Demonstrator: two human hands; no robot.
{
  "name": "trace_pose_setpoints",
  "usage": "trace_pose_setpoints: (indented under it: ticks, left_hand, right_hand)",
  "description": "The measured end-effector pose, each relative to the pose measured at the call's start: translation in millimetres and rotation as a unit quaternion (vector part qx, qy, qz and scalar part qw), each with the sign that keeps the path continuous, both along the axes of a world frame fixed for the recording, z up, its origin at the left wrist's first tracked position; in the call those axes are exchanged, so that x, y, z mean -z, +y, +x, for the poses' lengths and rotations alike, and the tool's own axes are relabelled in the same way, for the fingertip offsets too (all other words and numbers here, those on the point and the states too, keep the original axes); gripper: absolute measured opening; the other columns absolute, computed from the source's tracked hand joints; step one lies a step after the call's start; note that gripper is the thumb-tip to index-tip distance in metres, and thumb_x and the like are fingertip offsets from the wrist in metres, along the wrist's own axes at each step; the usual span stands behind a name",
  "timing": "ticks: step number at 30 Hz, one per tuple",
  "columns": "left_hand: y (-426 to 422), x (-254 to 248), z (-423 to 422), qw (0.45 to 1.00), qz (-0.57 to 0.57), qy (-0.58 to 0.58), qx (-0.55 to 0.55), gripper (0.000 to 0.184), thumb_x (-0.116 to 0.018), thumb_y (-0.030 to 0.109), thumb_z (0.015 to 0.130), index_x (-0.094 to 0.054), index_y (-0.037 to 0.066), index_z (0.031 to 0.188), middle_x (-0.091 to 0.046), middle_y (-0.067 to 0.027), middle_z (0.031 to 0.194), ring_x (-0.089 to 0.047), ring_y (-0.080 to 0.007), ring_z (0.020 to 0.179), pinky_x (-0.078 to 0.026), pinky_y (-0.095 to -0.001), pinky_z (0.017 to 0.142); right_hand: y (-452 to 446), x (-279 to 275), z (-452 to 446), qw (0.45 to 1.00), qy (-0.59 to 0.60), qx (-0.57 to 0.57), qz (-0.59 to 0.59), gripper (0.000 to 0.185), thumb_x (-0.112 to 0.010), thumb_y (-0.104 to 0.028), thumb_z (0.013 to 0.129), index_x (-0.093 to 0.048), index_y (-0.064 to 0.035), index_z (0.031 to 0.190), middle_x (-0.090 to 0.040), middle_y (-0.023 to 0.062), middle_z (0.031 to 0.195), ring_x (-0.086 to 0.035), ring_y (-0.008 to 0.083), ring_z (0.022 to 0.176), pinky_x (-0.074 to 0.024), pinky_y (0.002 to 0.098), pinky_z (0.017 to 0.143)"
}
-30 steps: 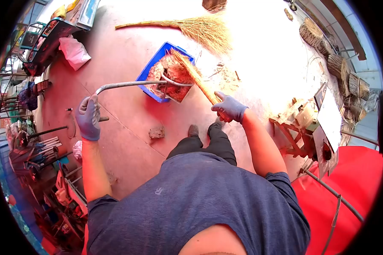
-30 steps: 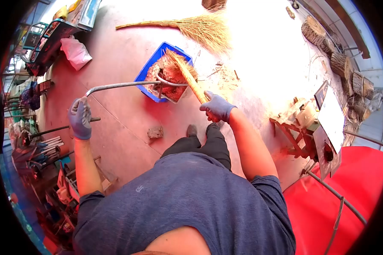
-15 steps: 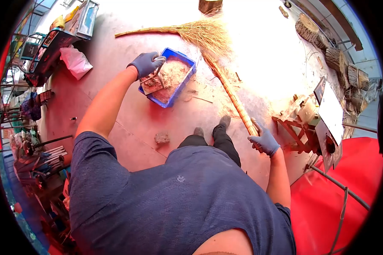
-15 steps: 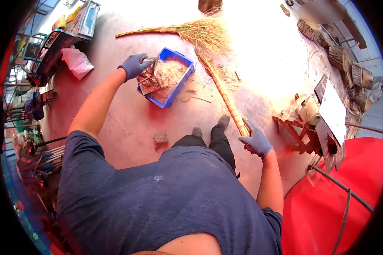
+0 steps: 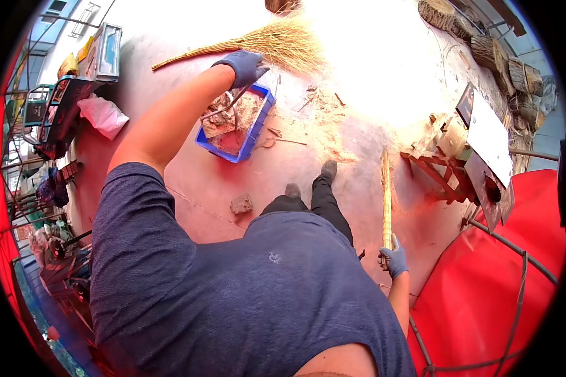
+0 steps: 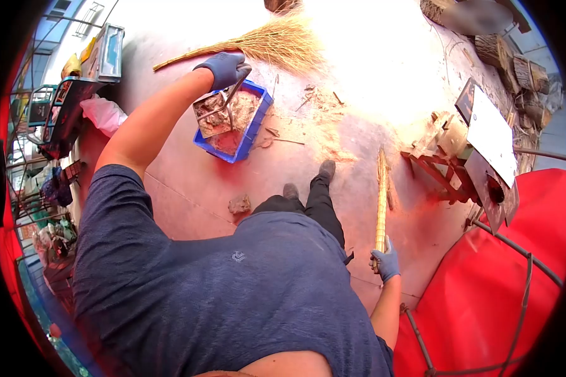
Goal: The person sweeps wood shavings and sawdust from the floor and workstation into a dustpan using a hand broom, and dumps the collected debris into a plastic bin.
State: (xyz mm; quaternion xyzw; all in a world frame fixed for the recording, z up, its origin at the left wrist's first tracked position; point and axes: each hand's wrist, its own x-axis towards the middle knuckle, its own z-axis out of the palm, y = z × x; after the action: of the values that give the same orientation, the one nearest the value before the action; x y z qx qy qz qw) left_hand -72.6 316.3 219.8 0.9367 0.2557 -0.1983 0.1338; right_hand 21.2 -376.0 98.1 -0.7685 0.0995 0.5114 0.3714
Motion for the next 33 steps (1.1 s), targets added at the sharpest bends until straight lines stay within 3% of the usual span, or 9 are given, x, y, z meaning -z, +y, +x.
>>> trace_pose_setpoints:
  ticks: [2,4,9,15,19,22,27,33]
  left_hand:
    - [6,29,-6,1.000,-0.004,0.021,0.014,0.047,-0.047,0.047,0.096,-0.064,0.003,0.104,-0.066,-0.0246,0.108,-0.061,-0.0414,0.105,-0.046,-0.0468,0.092]
    - [6,24,-1,0.998,-0.027,0.057,0.019,0.052,-0.046,0.048,0.095,-0.066,0.003,0.111,-0.065,-0.0250,0.114,-0.060,-0.0401,0.111,-0.046,-0.0457,0.097]
    - [17,4,28,0.998,-0.004,0.041,-0.037,0.050,-0.046,0.047,0.096,-0.065,0.002,0.106,-0.067,-0.0250,0.106,-0.063,-0.0402,0.102,-0.047,-0.0460,0.090]
    - [22,17,30,0.998,0.048,0.034,0.000,0.047,-0.046,0.046,0.096,-0.065,0.003,0.106,-0.067,-0.0233,0.108,-0.063,-0.0401,0.103,-0.048,-0.0459,0.091]
    - [30,-12,46,0.997,0.054,0.042,-0.038,0.046,-0.047,0.044,0.096,-0.065,0.003,0.105,-0.067,-0.0229,0.109,-0.062,-0.0404,0.105,-0.048,-0.0463,0.092]
    - [22,1,26,0.996,0.052,0.064,-0.023,0.045,-0.046,0.044,0.097,-0.065,0.004,0.105,-0.067,-0.0227,0.109,-0.062,-0.0403,0.105,-0.048,-0.0466,0.092]
    - [25,27,4,0.987,0.044,0.137,-0.067,0.047,-0.047,0.046,0.096,-0.065,0.005,0.113,-0.065,-0.0236,0.116,-0.061,-0.0390,0.111,-0.046,-0.0448,0.099]
    - [42,-13,13,0.986,0.078,0.107,-0.105,0.046,-0.049,0.045,0.094,-0.066,0.005,0.111,-0.066,-0.0229,0.114,-0.061,-0.0405,0.108,-0.047,-0.0461,0.095]
  right_hand:
    - [-19,9,0,0.997,0.061,0.052,-0.013,0.094,-0.065,-0.002,0.080,-0.012,-0.0126,0.157,-0.059,0.0103,0.067,-0.058,0.0205,0.047,-0.0443,0.0325,0.038]
    - [-28,15,0,0.996,0.071,0.052,-0.020,0.094,-0.065,-0.002,0.080,-0.012,-0.0129,0.157,-0.059,0.0103,0.067,-0.059,0.0208,0.047,-0.0443,0.0327,0.038]
    - [-37,20,3,0.992,0.106,0.061,-0.030,0.094,-0.065,-0.001,0.080,-0.012,-0.0144,0.157,-0.059,0.0104,0.066,-0.059,0.0215,0.048,-0.0452,0.0329,0.040]
    - [-36,60,37,0.994,0.102,0.022,0.007,0.094,-0.067,-0.002,0.080,-0.015,-0.0164,0.157,-0.060,0.0102,0.067,-0.059,0.0213,0.048,-0.0455,0.0328,0.040]
    - [-4,31,75,0.993,0.105,-0.045,-0.029,0.093,-0.066,-0.002,0.080,-0.016,-0.0163,0.157,-0.059,0.0104,0.068,-0.059,0.0206,0.048,-0.0462,0.0323,0.041]
    - [-5,45,97,0.995,0.093,-0.015,0.019,0.092,-0.066,-0.002,0.080,-0.017,-0.0164,0.157,-0.059,0.0104,0.069,-0.058,0.0198,0.048,-0.0465,0.0320,0.041]
    - [2,39,118,0.997,0.064,-0.033,-0.001,0.091,-0.065,0.001,0.081,-0.019,-0.0184,0.157,-0.059,0.0104,0.068,-0.058,0.0209,0.048,-0.0472,0.0338,0.041]
    - [8,51,137,0.996,0.066,-0.052,-0.031,0.089,-0.065,-0.003,0.082,-0.019,-0.0182,0.157,-0.059,0.0102,0.066,-0.059,0.0209,0.048,-0.0458,0.0333,0.040]
